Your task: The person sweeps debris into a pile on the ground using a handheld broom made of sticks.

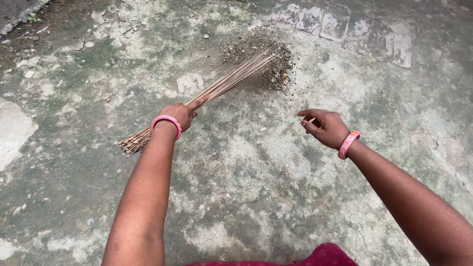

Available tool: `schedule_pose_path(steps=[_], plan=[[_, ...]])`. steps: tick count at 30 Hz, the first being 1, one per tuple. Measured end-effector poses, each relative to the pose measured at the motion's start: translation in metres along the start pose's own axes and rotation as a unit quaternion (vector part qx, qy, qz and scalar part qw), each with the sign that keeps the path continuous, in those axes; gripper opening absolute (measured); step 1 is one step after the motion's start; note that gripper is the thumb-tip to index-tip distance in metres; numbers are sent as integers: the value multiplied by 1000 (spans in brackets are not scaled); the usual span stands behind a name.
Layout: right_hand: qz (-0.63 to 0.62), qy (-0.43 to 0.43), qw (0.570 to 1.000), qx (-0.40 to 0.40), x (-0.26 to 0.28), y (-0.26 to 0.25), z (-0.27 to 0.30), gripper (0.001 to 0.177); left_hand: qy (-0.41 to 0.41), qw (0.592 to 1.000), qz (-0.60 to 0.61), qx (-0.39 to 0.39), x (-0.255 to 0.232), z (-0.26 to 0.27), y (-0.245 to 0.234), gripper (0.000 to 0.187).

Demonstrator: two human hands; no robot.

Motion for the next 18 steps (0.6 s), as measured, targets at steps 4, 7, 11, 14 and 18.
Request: schedule_pose_path(steps=[4,7,11,14,18], plan=[[20,27,999,30,-13,1,-2,30,26,999,24,-23,-7,19,1,63],[-10,30,999,21,-17,-1,-2,30,48,995,-6,86,-34,27,63,57],[17,22,999,34,-19,2,-5,30,132,984,-49,110,-61,9,128,69],[21,24,999,36,-26,3,-7,30,75,997,12,28,-43,-10,116,69],[4,29,999,26,-45,0,-11,29,28,994,102,-25,-25,-6,65,66]])
Point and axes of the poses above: each hand's wrist, its own z-axis away from the middle knuckle, its own y-axis out of the palm, x = y × z, the point moved 8 cm from there along -z, towards the middle knuckle, and after that the axes turned 10 degrees about z, right-handed, at the moved point
